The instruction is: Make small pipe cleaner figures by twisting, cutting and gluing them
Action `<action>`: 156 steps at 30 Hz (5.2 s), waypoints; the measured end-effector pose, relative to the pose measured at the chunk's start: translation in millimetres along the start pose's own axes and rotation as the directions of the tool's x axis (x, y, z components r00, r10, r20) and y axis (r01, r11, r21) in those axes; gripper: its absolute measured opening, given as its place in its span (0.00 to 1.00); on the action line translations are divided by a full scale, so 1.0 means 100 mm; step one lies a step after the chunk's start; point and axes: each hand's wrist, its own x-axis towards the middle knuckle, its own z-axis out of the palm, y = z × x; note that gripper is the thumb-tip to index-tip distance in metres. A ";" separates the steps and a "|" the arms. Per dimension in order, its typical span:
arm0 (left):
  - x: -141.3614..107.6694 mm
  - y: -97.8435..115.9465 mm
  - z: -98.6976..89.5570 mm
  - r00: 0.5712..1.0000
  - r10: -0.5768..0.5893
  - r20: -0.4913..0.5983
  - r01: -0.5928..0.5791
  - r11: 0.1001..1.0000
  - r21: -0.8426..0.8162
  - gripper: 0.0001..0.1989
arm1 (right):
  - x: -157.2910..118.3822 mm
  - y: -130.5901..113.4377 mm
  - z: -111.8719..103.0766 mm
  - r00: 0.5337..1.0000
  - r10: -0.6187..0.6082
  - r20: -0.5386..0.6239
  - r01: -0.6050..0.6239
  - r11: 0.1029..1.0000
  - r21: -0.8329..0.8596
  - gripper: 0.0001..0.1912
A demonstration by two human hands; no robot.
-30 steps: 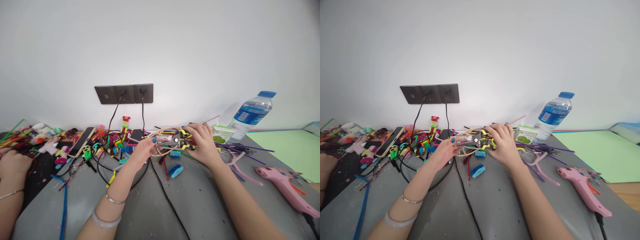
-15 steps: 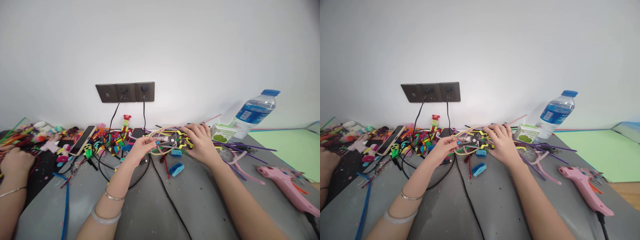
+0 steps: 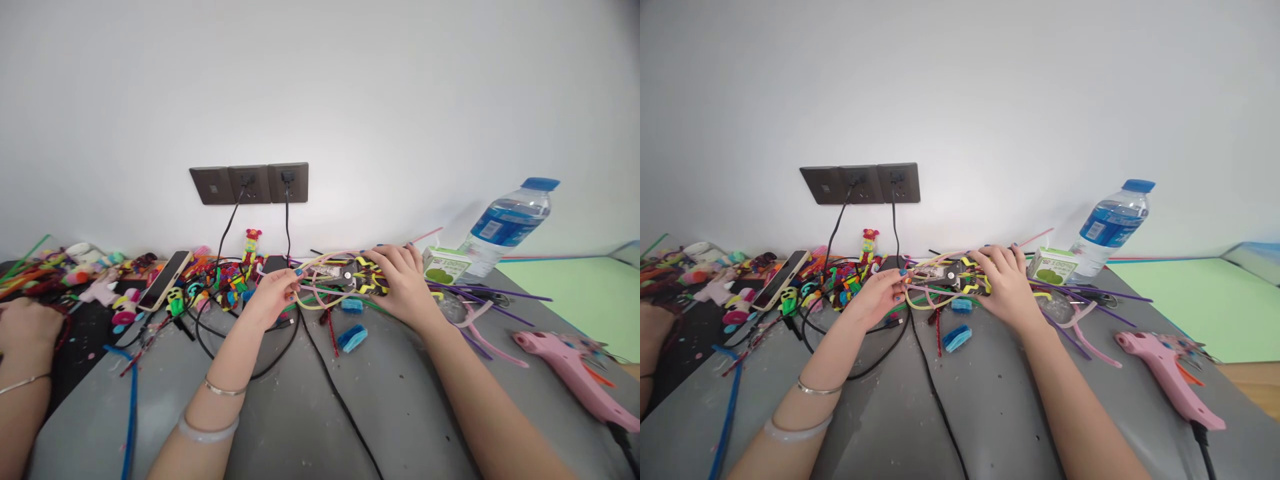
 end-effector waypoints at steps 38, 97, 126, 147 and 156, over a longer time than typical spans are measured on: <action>-0.02 -0.08 0.06 0.983 0.107 0.150 -0.142 0.959 0.247 0.19 | -0.02 0.10 0.02 0.977 0.191 -0.099 -0.188 0.982 0.033 0.27; -0.21 -0.37 0.37 0.811 0.139 0.568 -0.552 0.502 0.666 0.11 | -0.01 0.10 0.00 0.966 0.236 -0.105 -0.232 0.972 0.048 0.27; 0.08 -0.27 0.08 0.880 0.474 0.044 -0.407 0.700 0.587 0.10 | -0.06 0.09 0.13 0.988 -0.055 0.144 0.023 0.976 0.216 0.32; 0.05 -0.24 0.10 0.863 0.503 0.052 -0.433 0.680 0.591 0.07 | -0.06 0.04 0.09 0.973 0.145 0.181 -0.171 0.976 0.134 0.22; 0.11 -0.29 0.07 0.875 0.477 0.075 -0.455 0.762 0.461 0.17 | -0.04 0.17 0.05 0.980 0.178 0.090 -0.187 0.976 0.108 0.22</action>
